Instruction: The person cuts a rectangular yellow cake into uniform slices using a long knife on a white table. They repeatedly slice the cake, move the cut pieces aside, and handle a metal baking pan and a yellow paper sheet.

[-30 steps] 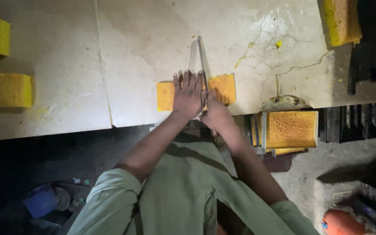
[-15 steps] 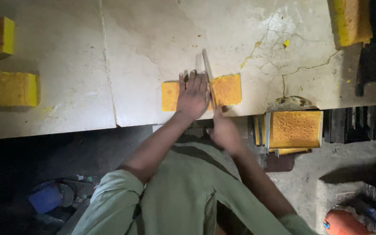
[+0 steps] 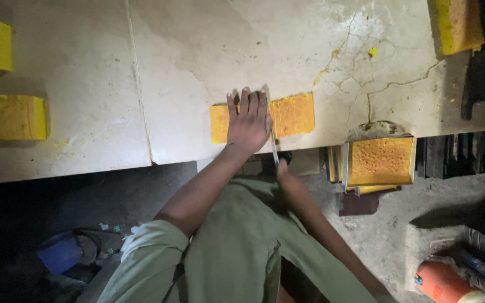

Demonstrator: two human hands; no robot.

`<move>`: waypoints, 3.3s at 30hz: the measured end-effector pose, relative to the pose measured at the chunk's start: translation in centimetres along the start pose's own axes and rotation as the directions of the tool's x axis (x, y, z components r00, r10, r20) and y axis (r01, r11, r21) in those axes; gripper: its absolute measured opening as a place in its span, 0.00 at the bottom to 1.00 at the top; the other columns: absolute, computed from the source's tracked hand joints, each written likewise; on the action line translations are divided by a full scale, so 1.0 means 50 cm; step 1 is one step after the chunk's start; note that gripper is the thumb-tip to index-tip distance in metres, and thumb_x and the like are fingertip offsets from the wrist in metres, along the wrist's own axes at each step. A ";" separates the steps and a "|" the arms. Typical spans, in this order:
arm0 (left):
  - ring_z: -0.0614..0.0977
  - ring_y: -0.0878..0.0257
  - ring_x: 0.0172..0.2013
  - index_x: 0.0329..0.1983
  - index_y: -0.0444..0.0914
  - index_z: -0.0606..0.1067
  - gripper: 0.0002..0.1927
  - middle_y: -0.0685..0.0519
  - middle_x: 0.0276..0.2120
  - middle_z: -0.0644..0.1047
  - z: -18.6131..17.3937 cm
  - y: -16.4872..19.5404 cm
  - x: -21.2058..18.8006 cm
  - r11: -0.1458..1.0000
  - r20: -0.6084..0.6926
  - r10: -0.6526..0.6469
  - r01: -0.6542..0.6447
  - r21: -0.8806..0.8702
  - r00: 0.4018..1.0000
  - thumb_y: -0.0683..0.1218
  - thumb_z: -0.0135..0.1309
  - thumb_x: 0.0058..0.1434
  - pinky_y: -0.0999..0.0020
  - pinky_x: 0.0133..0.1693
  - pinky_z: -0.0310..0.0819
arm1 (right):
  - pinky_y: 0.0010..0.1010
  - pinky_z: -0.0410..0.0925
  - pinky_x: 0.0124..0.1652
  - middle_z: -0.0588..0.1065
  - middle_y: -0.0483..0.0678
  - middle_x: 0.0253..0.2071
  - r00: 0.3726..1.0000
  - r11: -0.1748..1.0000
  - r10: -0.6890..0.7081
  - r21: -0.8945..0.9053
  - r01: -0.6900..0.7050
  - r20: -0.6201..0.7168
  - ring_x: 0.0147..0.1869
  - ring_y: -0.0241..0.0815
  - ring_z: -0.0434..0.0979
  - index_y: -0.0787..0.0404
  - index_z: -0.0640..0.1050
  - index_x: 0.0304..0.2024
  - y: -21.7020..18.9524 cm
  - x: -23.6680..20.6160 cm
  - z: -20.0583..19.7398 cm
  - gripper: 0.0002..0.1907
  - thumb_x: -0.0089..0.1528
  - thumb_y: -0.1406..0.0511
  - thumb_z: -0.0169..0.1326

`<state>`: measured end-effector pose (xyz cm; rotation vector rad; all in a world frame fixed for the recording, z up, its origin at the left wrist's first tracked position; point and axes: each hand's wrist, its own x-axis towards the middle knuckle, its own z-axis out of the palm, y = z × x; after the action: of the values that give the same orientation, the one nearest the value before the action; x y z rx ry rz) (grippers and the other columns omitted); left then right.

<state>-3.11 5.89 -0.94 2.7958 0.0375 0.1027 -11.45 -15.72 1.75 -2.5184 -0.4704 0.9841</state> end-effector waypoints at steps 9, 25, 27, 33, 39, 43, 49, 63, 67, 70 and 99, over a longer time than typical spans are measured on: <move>0.59 0.39 0.71 0.72 0.30 0.60 0.35 0.36 0.66 0.66 -0.012 -0.017 -0.012 0.998 -0.134 0.062 -0.061 0.015 0.989 0.54 0.46 0.66 0.30 0.69 0.37 | 0.51 0.72 0.47 0.78 0.69 0.43 0.979 0.991 -0.117 0.051 0.127 -0.164 0.49 0.69 0.79 0.70 0.66 0.57 -0.128 0.158 -0.130 0.34 0.51 0.67 0.64; 0.58 0.41 0.72 0.73 0.29 0.58 0.36 0.37 0.69 0.63 -0.016 -0.033 -0.014 0.999 -0.065 0.051 -0.051 0.003 0.997 0.54 0.45 0.67 0.35 0.71 0.37 | 0.53 0.73 0.43 0.79 0.67 0.39 0.991 0.995 -0.101 0.017 0.103 -0.090 0.44 0.66 0.81 0.71 0.58 0.59 -0.088 0.171 -0.088 0.40 0.53 0.64 0.63; 0.58 0.40 0.72 0.73 0.30 0.59 0.36 0.36 0.68 0.63 -0.025 -0.035 -0.016 0.999 -0.084 0.037 -0.039 -0.020 0.996 0.54 0.45 0.67 0.34 0.70 0.37 | 0.53 0.74 0.41 0.80 0.66 0.37 0.998 0.995 -0.044 0.089 0.048 -0.047 0.42 0.67 0.82 0.70 0.61 0.58 -0.137 0.170 -0.123 0.35 0.53 0.65 0.61; 0.61 0.42 0.69 0.73 0.30 0.59 0.36 0.39 0.66 0.65 -0.043 -0.040 -0.016 1.000 0.031 0.015 -0.015 -0.014 0.999 0.54 0.46 0.65 0.30 0.68 0.37 | 0.54 0.72 0.41 0.77 0.72 0.40 0.969 0.967 -0.236 0.086 0.242 -0.070 0.44 0.73 0.79 0.69 0.59 0.62 -0.122 -0.010 -0.087 0.34 0.57 0.66 0.55; 0.59 0.43 0.71 0.73 0.29 0.59 0.35 0.38 0.67 0.65 -0.021 -0.043 -0.015 1.000 0.032 -0.002 0.002 -0.001 0.999 0.54 0.44 0.67 0.32 0.70 0.37 | 0.56 0.71 0.43 0.76 0.74 0.40 1.000 0.996 -0.020 -0.083 0.019 -0.010 0.45 0.74 0.78 0.76 0.53 0.67 -0.059 0.031 0.013 0.39 0.61 0.66 0.55; 0.56 0.43 0.74 0.74 0.29 0.58 0.36 0.37 0.71 0.61 -0.017 -0.053 -0.019 1.000 -0.006 0.023 -0.023 0.010 1.000 0.55 0.42 0.69 0.35 0.72 0.36 | 0.54 0.72 0.46 0.77 0.71 0.40 0.998 0.999 -0.035 -0.027 0.033 -0.060 0.46 0.70 0.79 0.74 0.54 0.64 -0.102 0.159 -0.043 0.45 0.54 0.64 0.63; 0.56 0.41 0.72 0.73 0.31 0.58 0.35 0.40 0.69 0.63 -0.037 -0.063 -0.031 1.000 0.015 0.006 -0.007 0.029 1.000 0.54 0.43 0.67 0.26 0.67 0.35 | 0.49 0.72 0.49 0.78 0.69 0.44 0.991 0.989 -0.116 0.080 0.121 -0.061 0.50 0.67 0.79 0.72 0.65 0.60 -0.119 0.140 -0.071 0.33 0.57 0.60 0.58; 0.57 0.42 0.74 0.73 0.28 0.58 0.37 0.36 0.70 0.64 -0.019 -0.074 -0.038 0.999 -0.093 0.044 -0.046 -0.022 0.995 0.54 0.44 0.66 0.34 0.71 0.38 | 0.48 0.71 0.49 0.78 0.67 0.43 1.000 0.998 0.029 0.051 -0.029 0.011 0.47 0.62 0.79 0.72 0.62 0.66 -0.180 0.163 -0.100 0.33 0.70 0.52 0.40; 0.58 0.42 0.71 0.72 0.31 0.60 0.34 0.39 0.68 0.64 -0.040 -0.075 -0.042 1.000 -0.081 -0.005 0.004 -0.015 0.997 0.54 0.45 0.67 0.25 0.66 0.36 | 0.48 0.72 0.48 0.78 0.67 0.43 1.000 0.996 0.014 0.087 -0.015 0.019 0.47 0.63 0.80 0.73 0.60 0.66 -0.238 0.136 -0.130 0.34 0.67 0.54 0.45; 0.59 0.43 0.71 0.73 0.33 0.60 0.35 0.43 0.68 0.65 -0.050 -0.074 -0.045 1.000 -0.027 -0.018 0.018 0.021 0.999 0.53 0.46 0.66 0.23 0.66 0.37 | 0.48 0.72 0.48 0.77 0.67 0.43 0.996 0.999 0.013 0.028 -0.016 0.087 0.46 0.63 0.80 0.73 0.59 0.66 -0.176 0.037 -0.073 0.35 0.65 0.56 0.49; 0.57 0.45 0.71 0.73 0.34 0.58 0.35 0.44 0.71 0.61 -0.029 -0.096 -0.056 0.997 0.061 -0.076 0.076 0.006 0.995 0.54 0.45 0.66 0.25 0.66 0.41 | 0.49 0.73 0.43 0.78 0.68 0.37 0.993 0.998 -0.059 0.001 0.060 0.102 0.44 0.66 0.81 0.74 0.55 0.64 -0.085 0.095 0.067 0.45 0.54 0.62 0.66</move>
<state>-6.10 10.81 -1.38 2.7954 0.1291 -0.0017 -11.18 -9.13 -1.18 -2.4490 -0.5734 1.0936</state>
